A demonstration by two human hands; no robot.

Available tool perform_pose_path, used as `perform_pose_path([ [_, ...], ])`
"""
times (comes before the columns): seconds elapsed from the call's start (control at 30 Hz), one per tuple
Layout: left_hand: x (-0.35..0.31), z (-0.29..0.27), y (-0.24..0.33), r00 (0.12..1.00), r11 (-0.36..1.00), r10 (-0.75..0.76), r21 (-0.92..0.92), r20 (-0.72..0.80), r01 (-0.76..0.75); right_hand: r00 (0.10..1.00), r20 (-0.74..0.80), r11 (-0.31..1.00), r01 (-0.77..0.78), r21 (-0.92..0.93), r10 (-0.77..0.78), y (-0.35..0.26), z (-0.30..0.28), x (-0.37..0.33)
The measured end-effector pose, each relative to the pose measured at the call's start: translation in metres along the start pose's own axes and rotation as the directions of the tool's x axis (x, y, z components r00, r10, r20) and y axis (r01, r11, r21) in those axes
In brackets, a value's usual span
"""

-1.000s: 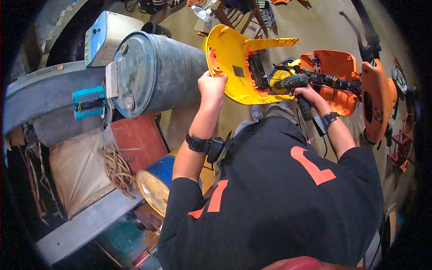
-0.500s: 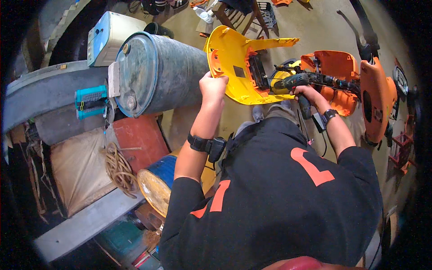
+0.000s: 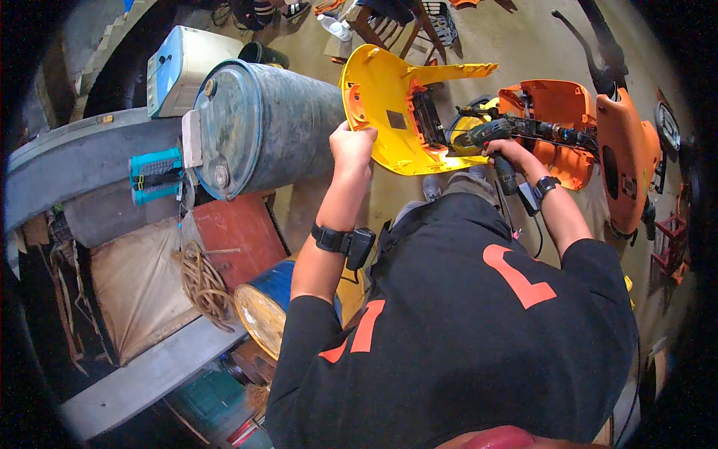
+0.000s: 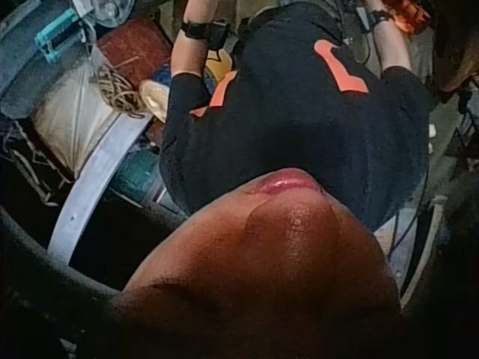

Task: Assembling the outer plastic body panels of an electric scooter using a power drill.

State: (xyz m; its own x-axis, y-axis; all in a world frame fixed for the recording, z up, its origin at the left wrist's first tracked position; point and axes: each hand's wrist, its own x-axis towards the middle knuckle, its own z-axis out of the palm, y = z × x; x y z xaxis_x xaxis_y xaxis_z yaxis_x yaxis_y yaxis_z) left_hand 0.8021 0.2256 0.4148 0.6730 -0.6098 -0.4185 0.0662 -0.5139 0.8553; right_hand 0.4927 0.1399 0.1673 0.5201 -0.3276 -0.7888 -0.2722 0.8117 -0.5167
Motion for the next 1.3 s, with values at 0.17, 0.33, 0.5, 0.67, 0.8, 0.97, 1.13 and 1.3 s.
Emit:
perform_pose_path([
  [0.17,0.002,-0.001,-0.001,1.000,1.000,0.008,0.007,0.010,-0.008,1.000,-0.003,1.000,-0.017,-0.003,0.017,-0.009,0.006,-0.008],
  [0.33,0.006,-0.001,-0.004,1.000,1.000,0.016,-0.001,0.021,-0.016,1.000,0.006,0.999,0.011,-0.037,-0.011,-0.011,0.006,-0.005],
  [0.5,0.011,-0.002,-0.007,1.000,1.000,0.013,0.011,0.011,-0.013,0.998,-0.001,0.996,0.070,-0.061,-0.070,-0.017,0.012,-0.010],
  [0.67,0.009,0.000,-0.006,1.000,1.000,0.020,-0.012,0.022,-0.020,0.999,0.014,0.997,0.042,-0.065,-0.041,-0.014,0.008,-0.006],
  [0.8,0.009,0.001,-0.005,1.000,1.000,0.020,0.000,0.021,-0.020,1.000,-0.012,0.999,0.008,-0.039,-0.008,-0.008,0.004,-0.001],
  [0.97,0.007,-0.001,-0.003,1.000,1.000,-0.004,0.019,-0.006,0.004,0.997,0.015,0.997,0.070,-0.045,-0.069,-0.018,0.015,-0.013],
  [1.13,0.006,0.000,-0.003,1.000,1.000,0.002,-0.003,0.005,-0.002,0.995,0.003,0.993,0.096,-0.073,-0.096,-0.012,0.011,-0.009],
  [1.3,0.005,0.001,-0.003,1.000,1.000,0.006,-0.016,0.008,-0.006,0.997,-0.018,0.992,0.072,-0.107,-0.074,-0.008,0.007,-0.002],
])
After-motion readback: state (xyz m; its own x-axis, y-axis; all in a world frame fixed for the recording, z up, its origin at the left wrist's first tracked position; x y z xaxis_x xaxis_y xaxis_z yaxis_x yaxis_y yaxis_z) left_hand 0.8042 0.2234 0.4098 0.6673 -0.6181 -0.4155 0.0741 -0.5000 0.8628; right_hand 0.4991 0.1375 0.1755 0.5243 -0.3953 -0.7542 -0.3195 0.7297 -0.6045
